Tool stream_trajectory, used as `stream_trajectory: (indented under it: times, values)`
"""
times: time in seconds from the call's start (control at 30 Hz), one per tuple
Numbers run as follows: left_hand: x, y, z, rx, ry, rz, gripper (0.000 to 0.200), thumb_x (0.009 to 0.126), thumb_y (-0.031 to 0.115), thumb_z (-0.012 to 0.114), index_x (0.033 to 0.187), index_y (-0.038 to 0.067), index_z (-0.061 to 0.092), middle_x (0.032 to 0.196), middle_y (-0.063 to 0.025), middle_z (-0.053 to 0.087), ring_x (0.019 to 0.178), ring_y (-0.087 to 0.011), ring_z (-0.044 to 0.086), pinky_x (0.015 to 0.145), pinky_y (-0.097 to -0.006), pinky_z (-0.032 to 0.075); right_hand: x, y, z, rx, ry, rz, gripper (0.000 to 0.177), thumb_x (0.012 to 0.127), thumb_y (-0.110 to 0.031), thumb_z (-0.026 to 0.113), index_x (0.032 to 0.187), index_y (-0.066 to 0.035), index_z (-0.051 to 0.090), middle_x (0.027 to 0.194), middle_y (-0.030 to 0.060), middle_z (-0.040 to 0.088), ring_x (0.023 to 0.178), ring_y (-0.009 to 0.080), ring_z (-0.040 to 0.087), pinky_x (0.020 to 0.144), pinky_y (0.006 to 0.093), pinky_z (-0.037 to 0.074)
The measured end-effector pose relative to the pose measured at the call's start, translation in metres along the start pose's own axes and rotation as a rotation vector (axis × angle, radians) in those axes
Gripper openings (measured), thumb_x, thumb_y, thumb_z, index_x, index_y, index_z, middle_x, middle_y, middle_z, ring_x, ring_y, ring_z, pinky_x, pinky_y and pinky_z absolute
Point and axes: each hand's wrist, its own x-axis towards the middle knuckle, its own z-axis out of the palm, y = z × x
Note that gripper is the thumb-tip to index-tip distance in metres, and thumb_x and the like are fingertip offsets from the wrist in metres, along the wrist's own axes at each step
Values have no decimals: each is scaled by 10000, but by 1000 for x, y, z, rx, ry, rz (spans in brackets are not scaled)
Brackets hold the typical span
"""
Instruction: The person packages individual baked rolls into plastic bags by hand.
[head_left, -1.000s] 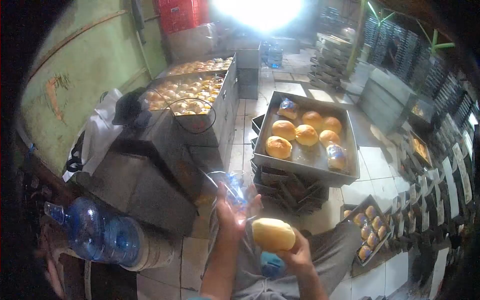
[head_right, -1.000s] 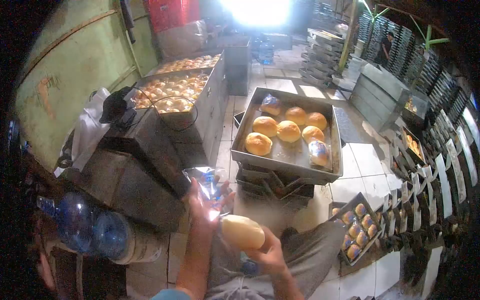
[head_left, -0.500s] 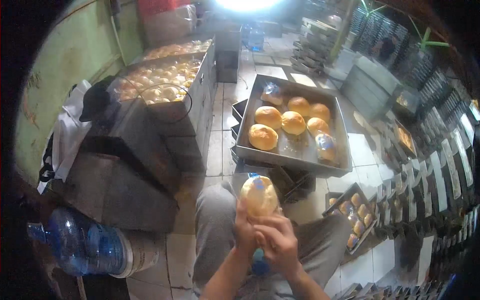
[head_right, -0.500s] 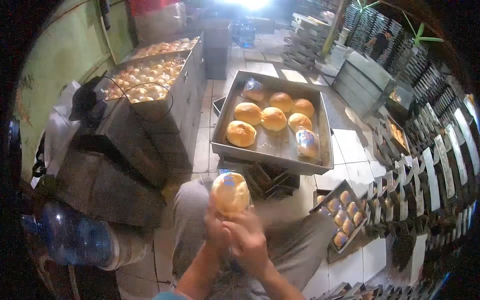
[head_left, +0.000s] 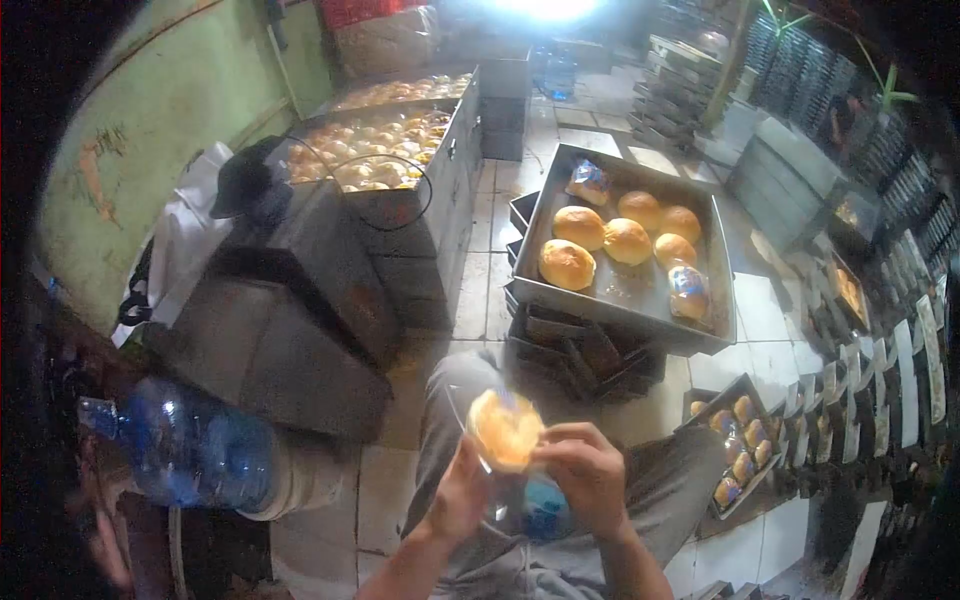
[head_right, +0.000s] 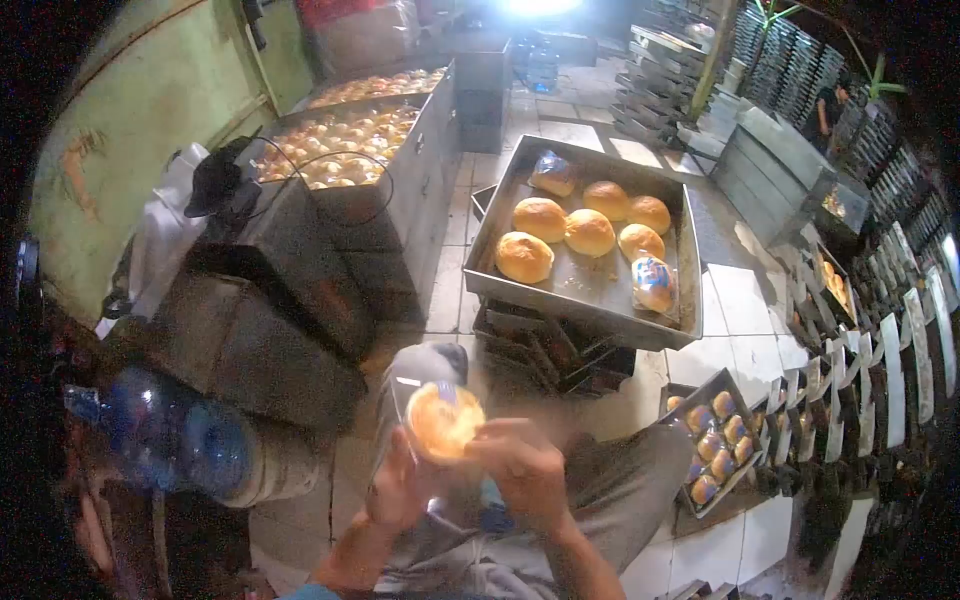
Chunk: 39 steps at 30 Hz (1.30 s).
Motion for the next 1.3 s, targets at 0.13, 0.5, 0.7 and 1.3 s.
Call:
stream_trajectory:
  times: [0.13, 0.5, 0.7, 1.3]
  values:
    - [-27, 33, -49, 952, 165, -20, 544, 1041, 459, 608, 1342, 6, 627, 1316, -183, 662, 1140, -332, 678, 917, -433, 559, -10, 12, 32, 346, 193, 236, 114, 908, 45, 738, 1021, 25, 741, 1035, 107, 701, 877, 145, 696, 730, 280, 578]
    - [0, 65, -26, 840, -35, 882, 37, 978, 36, 708, 1002, 12, 722, 917, -74, 673, 768, -137, 669, 658, -286, 559, 13, -62, 21, -107, 422, -328, 46, 958, -75, 730, 956, -40, 759, 977, 108, 693, 710, 146, 658, 584, 294, 521]
    - [-9, 45, -39, 777, 37, 733, 174, 942, 144, 794, 922, 6, 691, 763, -45, 645, 688, -113, 670, 592, -256, 527, -25, 3, 19, 649, 187, 456, 221, 962, -237, 786, 894, -33, 733, 866, 33, 667, 669, 65, 549, 559, 233, 447]
    - [-81, 33, -52, 453, 465, -104, 415, 1046, 194, 632, 1364, -36, 495, 1266, -168, 577, 705, -181, 683, 403, -271, 543, -66, 48, 116, 1186, -180, 1296, 268, 1048, -189, 613, 1270, -40, 587, 1049, 60, 663, 843, 149, 664, 641, 277, 537]
